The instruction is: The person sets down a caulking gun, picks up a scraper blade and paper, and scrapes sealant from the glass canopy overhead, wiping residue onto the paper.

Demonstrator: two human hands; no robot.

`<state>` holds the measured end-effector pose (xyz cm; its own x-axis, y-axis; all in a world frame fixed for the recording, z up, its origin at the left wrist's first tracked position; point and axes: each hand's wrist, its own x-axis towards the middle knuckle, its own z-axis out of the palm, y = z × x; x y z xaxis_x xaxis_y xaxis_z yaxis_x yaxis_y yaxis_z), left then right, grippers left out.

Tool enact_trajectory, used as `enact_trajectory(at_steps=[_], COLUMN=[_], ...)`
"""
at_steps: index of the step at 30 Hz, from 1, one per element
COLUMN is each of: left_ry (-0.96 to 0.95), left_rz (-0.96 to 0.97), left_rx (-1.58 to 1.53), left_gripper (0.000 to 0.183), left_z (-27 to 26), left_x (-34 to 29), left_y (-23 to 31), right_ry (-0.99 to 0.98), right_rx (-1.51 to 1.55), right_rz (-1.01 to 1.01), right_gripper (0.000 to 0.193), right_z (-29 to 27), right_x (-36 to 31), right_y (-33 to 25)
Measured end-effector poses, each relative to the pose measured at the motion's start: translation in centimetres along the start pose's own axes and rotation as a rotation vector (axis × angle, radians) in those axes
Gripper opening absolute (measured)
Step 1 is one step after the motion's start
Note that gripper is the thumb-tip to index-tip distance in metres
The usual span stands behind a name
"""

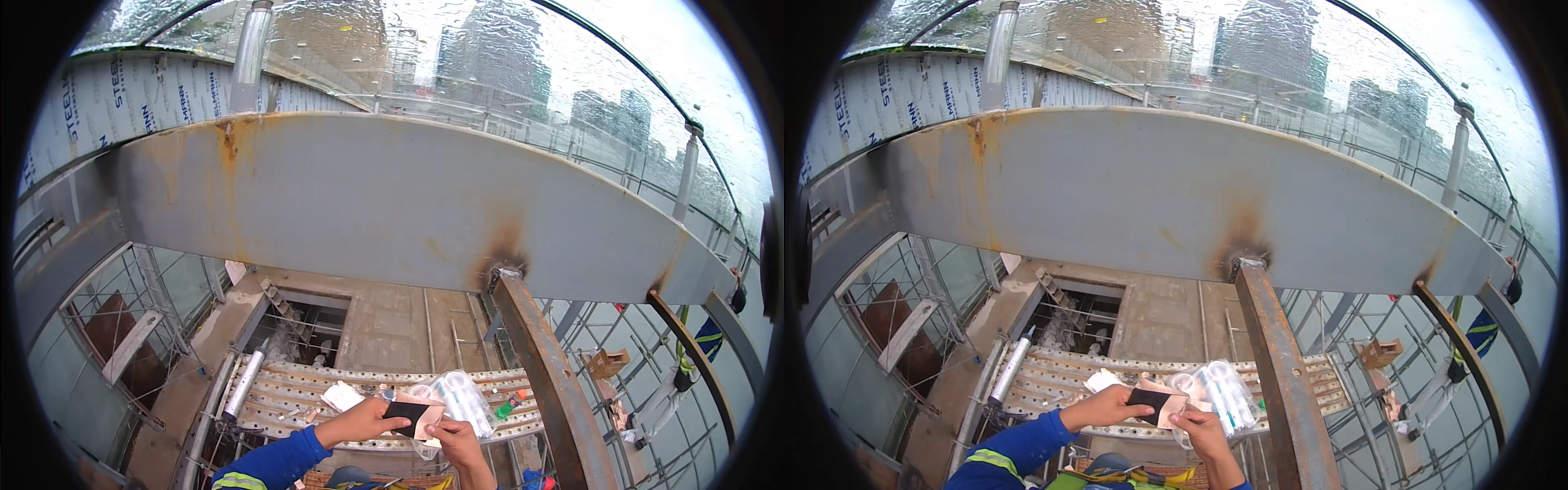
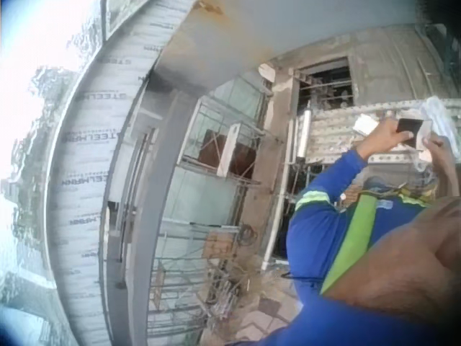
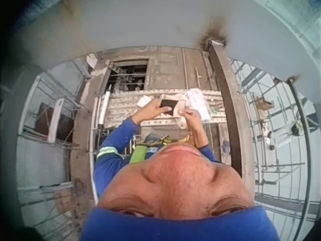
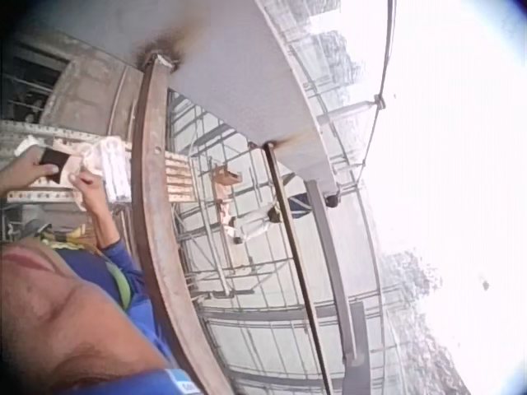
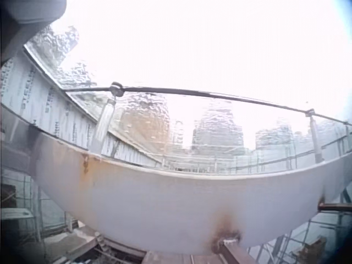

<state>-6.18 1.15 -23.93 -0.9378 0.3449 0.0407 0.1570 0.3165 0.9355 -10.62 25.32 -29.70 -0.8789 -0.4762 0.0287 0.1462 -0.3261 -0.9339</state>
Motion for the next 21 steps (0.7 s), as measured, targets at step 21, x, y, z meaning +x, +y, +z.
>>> enact_trajectory(at_steps=[21], left_ry=[0.039], left_rz=[-0.091], left_rx=[0.124], left_gripper=[0.038], left_z=[1.6], left_x=[-1.2], left_y=[-2.5], right_ry=[0.182], right_rx=[0.130], right_rz=[-0.052], right_gripper=[0.004], right_z=[-0.2], right_x=[0.4], right_y=[1.7])
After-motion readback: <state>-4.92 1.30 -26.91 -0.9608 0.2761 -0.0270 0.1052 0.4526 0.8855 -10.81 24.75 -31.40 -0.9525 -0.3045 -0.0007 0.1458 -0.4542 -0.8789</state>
